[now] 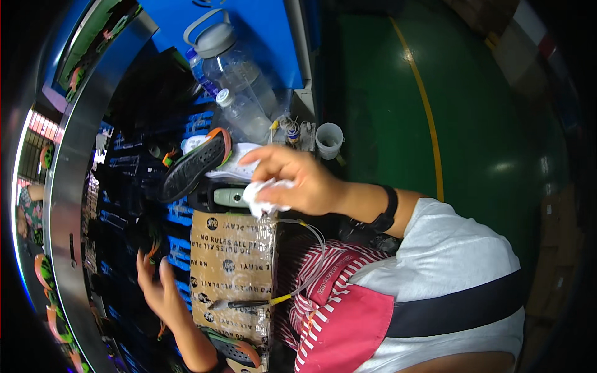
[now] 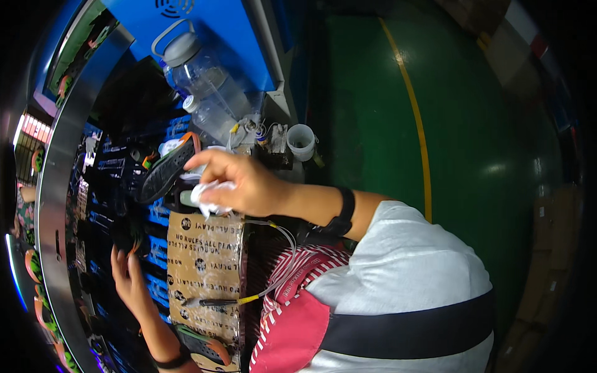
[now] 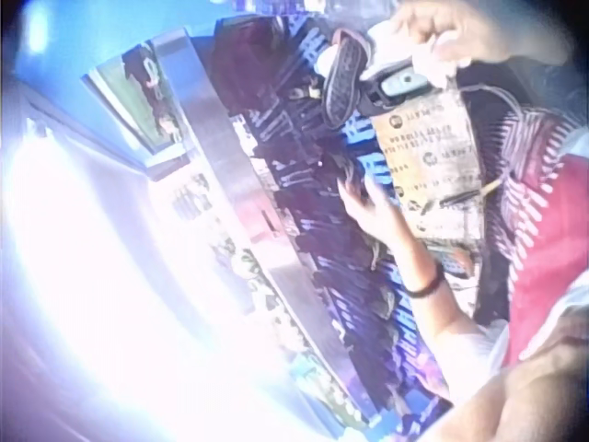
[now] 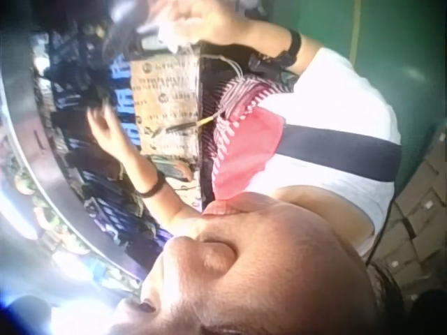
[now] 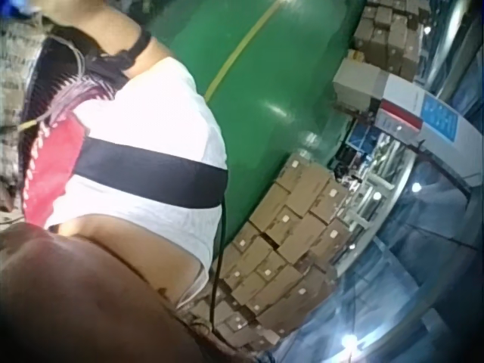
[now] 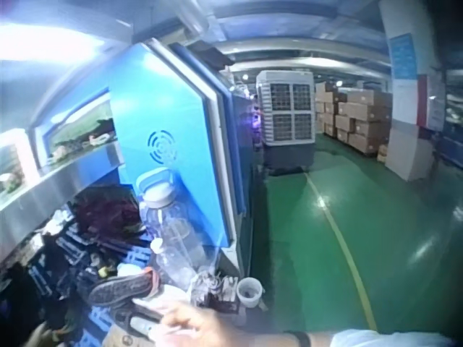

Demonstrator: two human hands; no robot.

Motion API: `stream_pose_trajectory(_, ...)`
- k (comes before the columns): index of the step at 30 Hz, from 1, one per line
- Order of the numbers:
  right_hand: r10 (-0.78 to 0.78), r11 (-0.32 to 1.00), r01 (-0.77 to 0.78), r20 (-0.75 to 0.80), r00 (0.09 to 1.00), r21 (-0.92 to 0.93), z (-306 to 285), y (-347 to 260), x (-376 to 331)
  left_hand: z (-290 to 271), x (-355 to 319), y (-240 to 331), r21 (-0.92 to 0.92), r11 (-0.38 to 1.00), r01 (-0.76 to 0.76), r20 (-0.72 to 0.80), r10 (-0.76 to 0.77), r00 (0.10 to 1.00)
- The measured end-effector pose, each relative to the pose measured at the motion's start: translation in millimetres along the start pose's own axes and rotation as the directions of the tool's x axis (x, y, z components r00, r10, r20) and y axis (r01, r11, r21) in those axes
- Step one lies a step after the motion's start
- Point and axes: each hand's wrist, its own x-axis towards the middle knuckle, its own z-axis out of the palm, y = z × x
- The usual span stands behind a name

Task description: The person pours liquid from a bottle onto a cloth, wipes the edges of a shoe sole, and applies a substance to the sole using a brush. They then wipe the sole again with the cloth and place it on a conveyor belt.

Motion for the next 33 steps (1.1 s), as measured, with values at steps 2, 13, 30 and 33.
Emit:
stream_pose_trajectory(2,-0.17,0.977,0.155,-0.097,0.981,-0.147,-24,-11,-6,44,41,10,0.138,0.968,-0.21,0.1,0.198,0.975)
stream_pose_trajectory(13,-0.201,0.931,0.03,-0.441,0.874,-0.364,-83,-53,-39,223,155,53,0.315,0.937,-0.152,0.425,0.004,0.905)
stream_pose_trajectory(30,-0.242,0.952,0.1,-0.511,0.824,-0.29,-50,-44,-25,184,132,89,-0.371,0.928,-0.038,0.114,0.086,0.99)
stream_pose_trajectory(33,-0.31,0.926,0.148,-0.477,0.822,-0.346,-35,-48,-21,129,128,92,-0.626,0.762,-0.166,-0.054,0.171,0.984)
